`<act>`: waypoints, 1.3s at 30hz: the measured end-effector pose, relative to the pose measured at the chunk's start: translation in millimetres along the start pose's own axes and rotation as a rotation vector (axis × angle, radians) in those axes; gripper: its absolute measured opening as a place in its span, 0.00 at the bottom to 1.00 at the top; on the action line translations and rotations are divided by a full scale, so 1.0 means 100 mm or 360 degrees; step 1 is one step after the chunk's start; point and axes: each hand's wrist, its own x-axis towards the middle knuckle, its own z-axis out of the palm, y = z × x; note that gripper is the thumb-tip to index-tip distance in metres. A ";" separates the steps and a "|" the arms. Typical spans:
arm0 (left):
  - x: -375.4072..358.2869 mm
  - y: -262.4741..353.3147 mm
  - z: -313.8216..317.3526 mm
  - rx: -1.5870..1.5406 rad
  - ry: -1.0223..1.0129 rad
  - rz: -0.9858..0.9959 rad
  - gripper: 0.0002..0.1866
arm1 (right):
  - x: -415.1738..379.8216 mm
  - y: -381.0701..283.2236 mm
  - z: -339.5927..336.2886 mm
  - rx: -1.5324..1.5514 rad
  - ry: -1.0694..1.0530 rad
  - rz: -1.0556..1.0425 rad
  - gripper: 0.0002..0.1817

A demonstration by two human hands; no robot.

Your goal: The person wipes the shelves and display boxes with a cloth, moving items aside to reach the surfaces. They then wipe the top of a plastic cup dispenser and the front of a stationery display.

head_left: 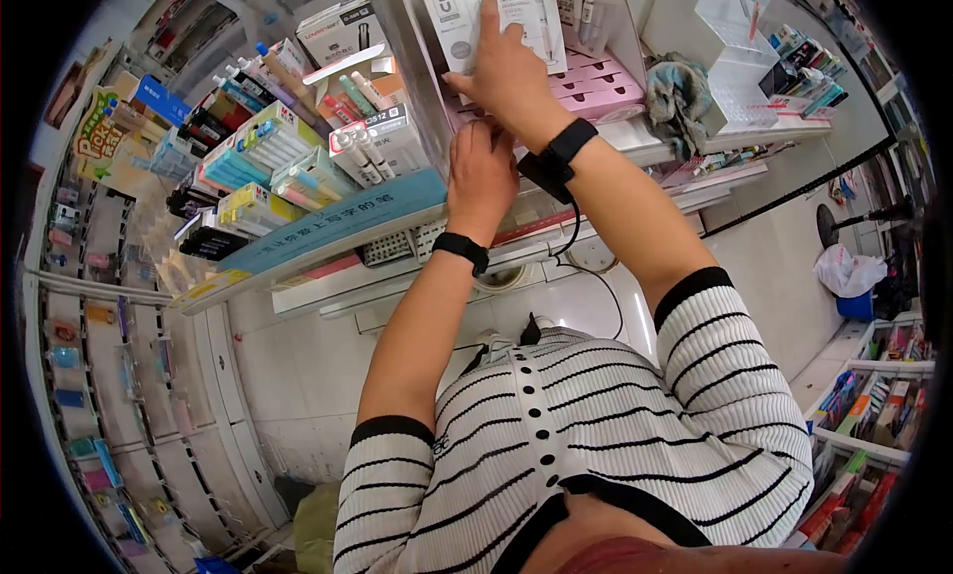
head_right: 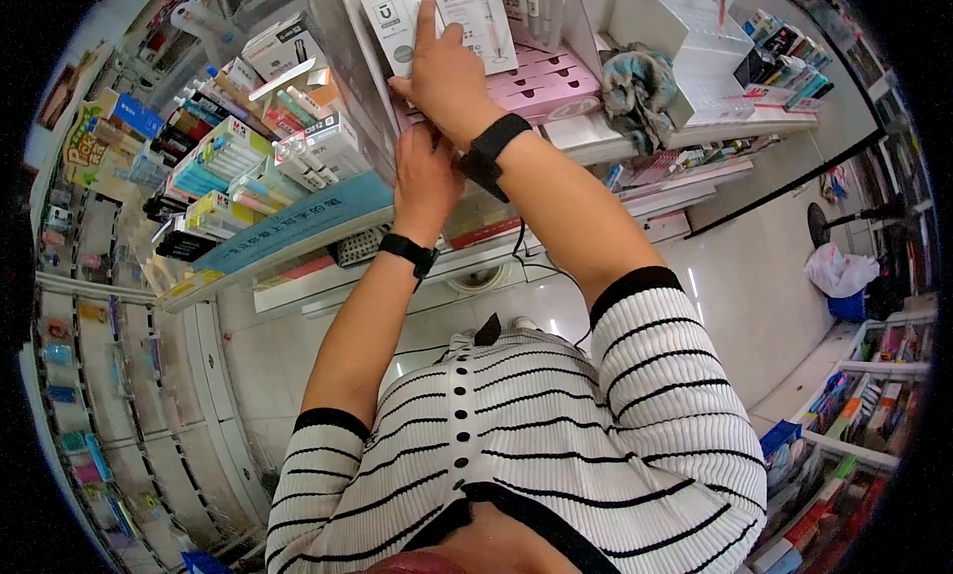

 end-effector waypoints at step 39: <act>0.01 0.00 0.00 0.0062 0.0000 0.0076 0.22 | 0.84 1.59 -0.93 0.0558 0.0085 0.0210 0.12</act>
